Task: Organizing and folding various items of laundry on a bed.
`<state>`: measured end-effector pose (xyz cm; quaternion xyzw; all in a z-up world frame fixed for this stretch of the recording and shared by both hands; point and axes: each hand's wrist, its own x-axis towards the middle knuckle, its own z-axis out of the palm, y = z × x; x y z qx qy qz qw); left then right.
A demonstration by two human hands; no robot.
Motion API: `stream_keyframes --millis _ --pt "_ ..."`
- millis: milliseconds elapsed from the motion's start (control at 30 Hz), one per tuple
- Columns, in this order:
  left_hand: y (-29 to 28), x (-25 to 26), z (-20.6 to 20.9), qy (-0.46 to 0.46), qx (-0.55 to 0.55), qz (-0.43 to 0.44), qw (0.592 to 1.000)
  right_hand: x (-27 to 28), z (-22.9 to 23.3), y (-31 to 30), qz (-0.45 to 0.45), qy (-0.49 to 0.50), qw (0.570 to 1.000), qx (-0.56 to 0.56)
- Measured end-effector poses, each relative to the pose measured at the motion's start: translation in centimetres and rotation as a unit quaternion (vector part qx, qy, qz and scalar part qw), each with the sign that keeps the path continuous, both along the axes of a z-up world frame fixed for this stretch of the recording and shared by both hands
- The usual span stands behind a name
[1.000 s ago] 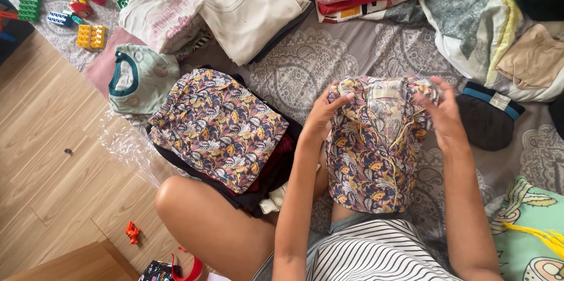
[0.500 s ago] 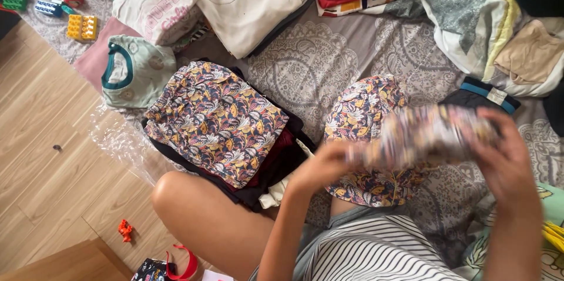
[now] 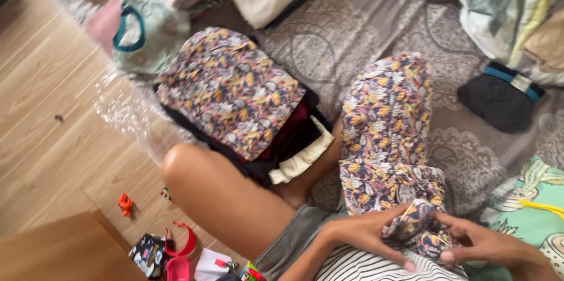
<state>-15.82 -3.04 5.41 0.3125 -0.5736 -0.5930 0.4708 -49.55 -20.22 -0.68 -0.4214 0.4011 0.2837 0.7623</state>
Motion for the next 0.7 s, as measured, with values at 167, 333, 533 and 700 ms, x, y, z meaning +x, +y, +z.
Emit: stream_keyframes --millis 167,333,533,700 --pt "1.7 -2.3 -3.4 -0.079 0.105 0.011 0.991 3.1 -2.3 -8.8 0.135 -0.083 0.975 -0.156" --pt "1.8 -3.1 -4.5 -0.146 0.101 -0.023 0.984 25.7 9.5 -4.7 0.161 -0.074 0.766 -0.618" --pt "2.4 -4.4 -6.4 -0.147 0.052 0.011 0.988 40.7 6.4 -0.2 0.262 -0.424 0.484 -0.720" --pt "2.3 -5.6 -9.4 -0.163 0.079 0.007 0.983 46.5 4.6 0.6 0.347 -0.481 0.359 -0.721"
